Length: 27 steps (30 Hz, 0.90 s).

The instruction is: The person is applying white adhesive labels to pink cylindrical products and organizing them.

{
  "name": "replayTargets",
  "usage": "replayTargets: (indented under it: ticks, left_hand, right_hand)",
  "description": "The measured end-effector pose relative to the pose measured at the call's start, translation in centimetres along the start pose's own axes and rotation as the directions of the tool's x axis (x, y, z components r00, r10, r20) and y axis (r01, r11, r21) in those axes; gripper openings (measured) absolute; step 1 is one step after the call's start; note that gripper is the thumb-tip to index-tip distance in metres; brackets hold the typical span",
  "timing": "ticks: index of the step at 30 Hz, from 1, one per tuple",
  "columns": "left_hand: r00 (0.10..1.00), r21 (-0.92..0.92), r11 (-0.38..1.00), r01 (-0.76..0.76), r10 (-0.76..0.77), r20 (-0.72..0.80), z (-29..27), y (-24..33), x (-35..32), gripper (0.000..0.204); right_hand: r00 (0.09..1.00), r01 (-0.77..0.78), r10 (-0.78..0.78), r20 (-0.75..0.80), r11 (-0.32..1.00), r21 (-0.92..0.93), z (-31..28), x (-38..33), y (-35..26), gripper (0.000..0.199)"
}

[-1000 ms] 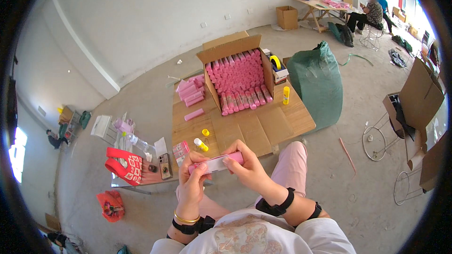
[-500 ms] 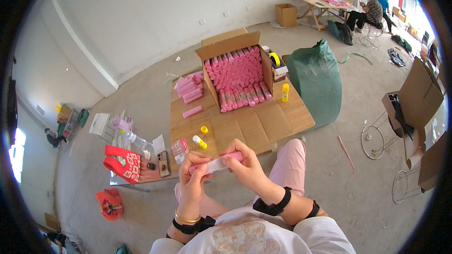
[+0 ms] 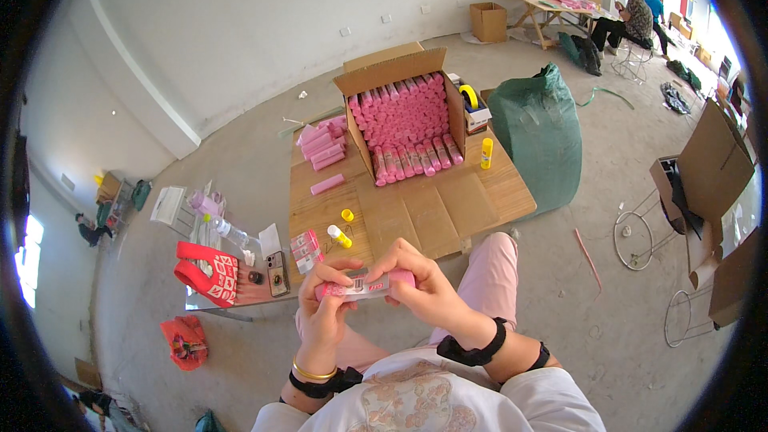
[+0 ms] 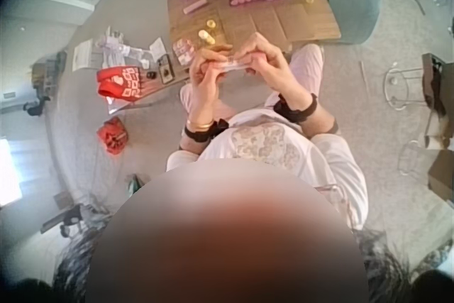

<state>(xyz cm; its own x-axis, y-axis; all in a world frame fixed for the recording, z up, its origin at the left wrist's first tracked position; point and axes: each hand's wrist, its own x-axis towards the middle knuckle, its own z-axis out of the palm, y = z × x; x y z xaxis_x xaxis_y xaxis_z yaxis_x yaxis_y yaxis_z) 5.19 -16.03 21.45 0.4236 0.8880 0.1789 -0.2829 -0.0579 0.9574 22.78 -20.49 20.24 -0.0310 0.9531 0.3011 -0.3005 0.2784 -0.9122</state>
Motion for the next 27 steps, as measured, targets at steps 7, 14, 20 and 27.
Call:
replayTargets:
  ticks: [7, 14, 20, 27]
  left_hand:
    - [0.997, -0.016, 1.000, 0.013, -0.012, 0.074, -0.3, 0.9, -0.1, 0.020]
    - [0.996, -0.009, 1.000, 0.014, -0.014, 0.092, -0.4, 1.1, -0.1, 0.019]
    - [0.996, 0.017, 1.000, -0.005, 0.004, 0.093, -0.6, 1.0, 0.0, 0.018]
    - [0.999, 0.040, 0.999, 0.016, -0.018, 0.047, -0.4, 1.2, 0.2, 0.007]
  right_hand:
    - [0.984, 0.131, -0.110, 0.138, 0.978, -0.160, -0.6, 0.3, -0.9, 0.023]
    - [0.980, 0.161, -0.135, 0.147, 0.970, -0.181, -0.5, 0.4, -1.1, 0.022]
    - [0.982, 0.130, -0.108, 0.157, 0.981, -0.141, -0.4, 0.5, -1.5, 0.022]
    - [0.988, 0.052, -0.045, 0.145, 0.998, -0.045, -0.2, 0.4, -1.5, 0.021]
